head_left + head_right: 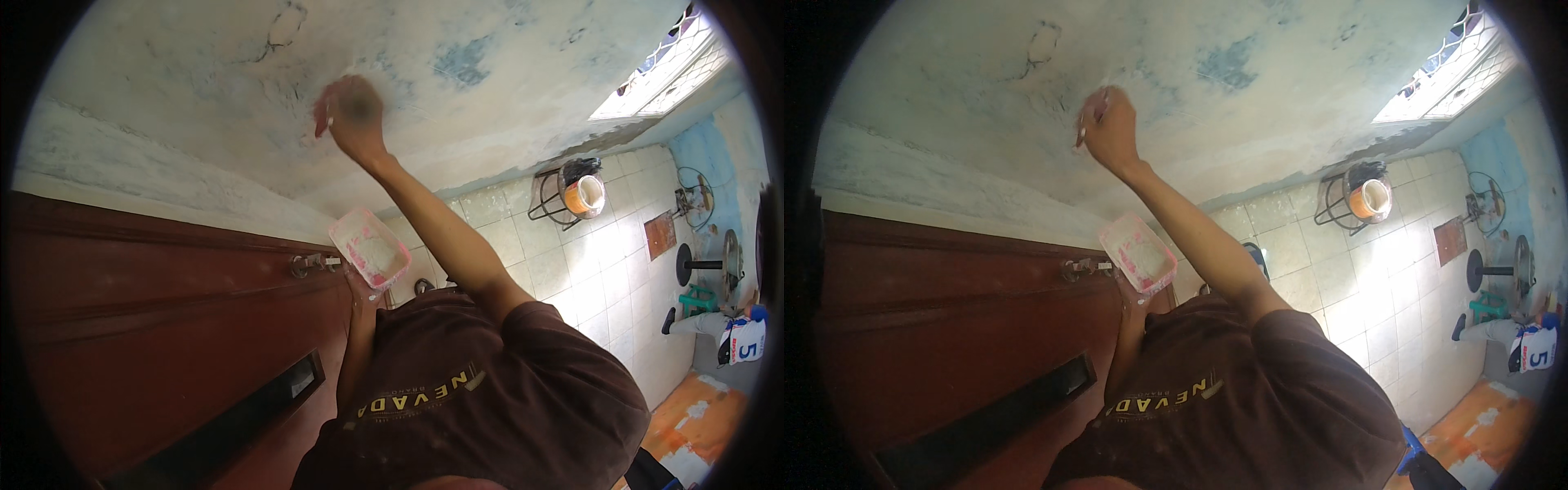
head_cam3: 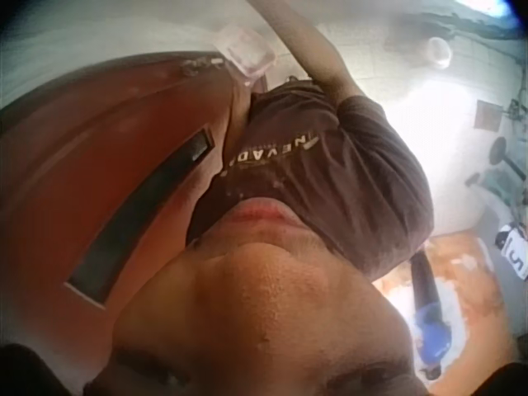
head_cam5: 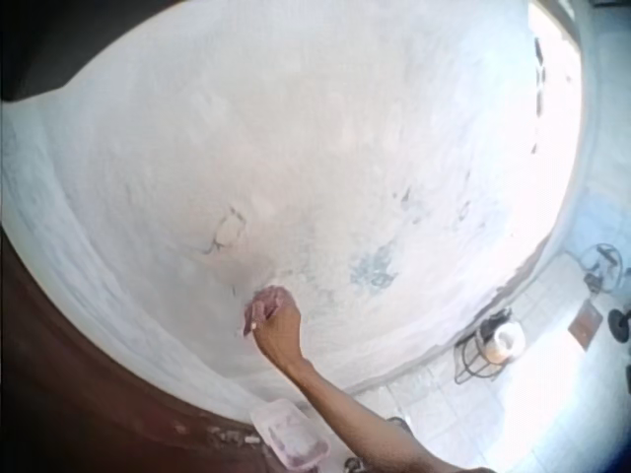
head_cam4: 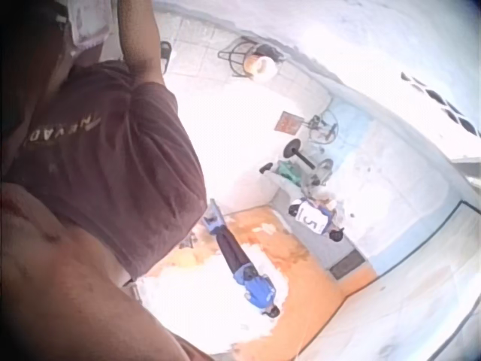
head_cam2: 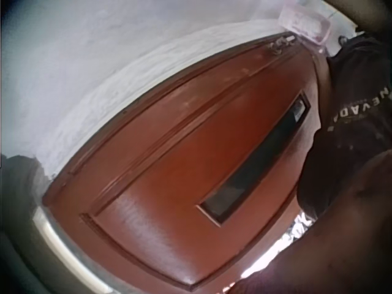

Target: The person applies white putty to a wall using a plastic spatula, frequently reloading the spatula from a small plastic container held in their other hand.

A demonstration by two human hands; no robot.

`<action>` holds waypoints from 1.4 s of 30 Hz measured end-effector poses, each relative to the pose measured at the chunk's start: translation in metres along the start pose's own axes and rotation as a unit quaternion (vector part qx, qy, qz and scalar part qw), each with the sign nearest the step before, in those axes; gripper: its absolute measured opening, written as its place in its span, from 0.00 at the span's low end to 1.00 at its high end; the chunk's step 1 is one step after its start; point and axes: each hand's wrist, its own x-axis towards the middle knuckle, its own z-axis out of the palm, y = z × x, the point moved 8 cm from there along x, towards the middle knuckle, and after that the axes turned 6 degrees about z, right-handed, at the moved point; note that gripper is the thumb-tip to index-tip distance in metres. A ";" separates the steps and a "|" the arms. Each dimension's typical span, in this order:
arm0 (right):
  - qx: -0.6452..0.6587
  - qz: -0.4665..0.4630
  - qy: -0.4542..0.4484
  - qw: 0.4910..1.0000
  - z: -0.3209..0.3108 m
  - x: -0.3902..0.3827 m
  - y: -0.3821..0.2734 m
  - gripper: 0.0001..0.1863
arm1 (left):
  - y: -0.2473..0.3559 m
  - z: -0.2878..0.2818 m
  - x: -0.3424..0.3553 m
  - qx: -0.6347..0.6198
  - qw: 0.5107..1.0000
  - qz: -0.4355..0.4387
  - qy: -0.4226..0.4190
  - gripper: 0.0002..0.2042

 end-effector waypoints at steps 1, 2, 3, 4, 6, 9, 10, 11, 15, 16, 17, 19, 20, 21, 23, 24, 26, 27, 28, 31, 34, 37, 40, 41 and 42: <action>0.008 -0.026 -0.041 0.999 0.003 -0.012 -0.009 0.13 | -0.001 0.001 -0.003 -0.014 1.000 -0.006 -0.003 0.33; 0.016 -0.055 -0.083 0.995 0.004 -0.022 -0.019 0.12 | -0.003 0.006 -0.004 -0.028 0.999 -0.011 -0.010 0.33; 0.121 0.037 -0.116 0.985 -0.006 -0.035 -0.005 0.11 | -0.001 0.011 -0.007 -0.001 1.000 0.002 -0.002 0.32; 0.223 0.129 -0.146 0.955 -0.019 -0.045 0.017 0.10 | -0.001 0.021 -0.011 0.027 1.000 0.013 0.005 0.32; 0.181 0.127 -0.043 0.974 -0.072 -0.056 0.079 0.10 | 0.001 0.024 -0.011 0.039 0.999 0.031 0.004 0.31; -0.068 0.190 0.176 0.963 -0.165 -0.038 0.173 0.11 | -0.011 0.008 -0.003 -0.006 1.000 0.027 -0.012 0.31; -0.041 0.256 0.148 0.954 -0.143 -0.026 0.147 0.15 | -0.006 -0.013 -0.007 -0.021 0.999 0.040 -0.001 0.31; -0.077 0.196 0.144 0.967 -0.128 -0.003 0.115 0.17 | -0.007 -0.018 -0.010 -0.028 0.999 0.037 -0.001 0.31; -0.275 0.049 0.101 0.955 -0.001 0.046 0.023 0.30 | -0.011 -0.007 -0.022 -0.028 0.999 0.020 -0.016 0.32; -0.259 0.013 0.080 0.963 0.032 0.043 0.011 0.29 | -0.012 0.004 -0.022 -0.022 0.999 0.009 -0.025 0.32; -0.228 0.023 0.015 0.973 0.062 0.022 -0.018 0.31 | -0.008 0.008 -0.023 -0.021 0.999 0.010 -0.027 0.32; -0.247 -0.007 -0.083 0.965 0.093 0.009 -0.011 0.31 | -0.012 0.019 -0.023 0.005 0.999 0.001 -0.038 0.33; -0.214 0.006 -0.136 0.967 0.096 -0.009 -0.012 0.29 | -0.012 0.020 -0.026 0.012 0.999 0.002 -0.038 0.34; -0.185 0.020 -0.186 0.965 0.092 -0.023 -0.009 0.27 | -0.013 0.016 -0.027 0.005 0.999 -0.001 -0.038 0.33; -0.156 -0.095 -0.180 0.967 0.058 -0.043 0.001 0.20 | -0.016 0.009 -0.027 -0.006 0.999 -0.016 -0.040 0.32; -0.143 -0.150 -0.175 0.962 0.034 -0.056 0.015 0.18 | -0.017 0.004 -0.027 -0.007 0.999 -0.021 -0.038 0.32; -0.049 -0.048 -0.077 0.995 -0.043 -0.068 0.089 0.09 | -0.020 -0.001 -0.030 -0.006 0.999 -0.029 -0.032 0.32; 0.078 0.228 -0.114 0.964 -0.069 -0.084 0.138 0.09 | -0.015 -0.012 -0.037 -0.009 1.000 -0.020 -0.019 0.32; 0.210 0.307 -0.001 0.928 -0.108 -0.096 0.163 0.10 | -0.013 -0.018 -0.042 -0.009 1.000 -0.017 -0.010 0.32; 0.027 0.284 0.171 0.943 -0.270 -0.092 0.313 0.09 | -0.016 -0.014 -0.046 0.024 0.999 -0.042 -0.009 0.32; 0.246 0.314 0.192 0.896 -0.301 -0.064 0.369 0.11 | -0.006 -0.022 -0.054 0.034 0.999 -0.040 -0.005 0.32; -0.030 0.306 0.276 0.911 -0.307 -0.012 0.367 0.09 | -0.006 -0.014 -0.043 0.045 0.997 -0.053 -0.016 0.32; -0.261 0.222 0.342 0.875 -0.209 -0.001 0.290 0.12 | -0.003 -0.015 -0.036 0.057 0.997 -0.052 -0.011 0.32; -0.296 0.184 0.361 0.865 -0.156 -0.003 0.232 0.09 | 0.001 -0.019 -0.037 0.054 0.998 -0.043 -0.006 0.32; -0.204 0.206 0.271 0.918 -0.097 -0.012 0.173 0.11 | 0.007 -0.030 -0.045 0.058 0.998 -0.022 0.004 0.32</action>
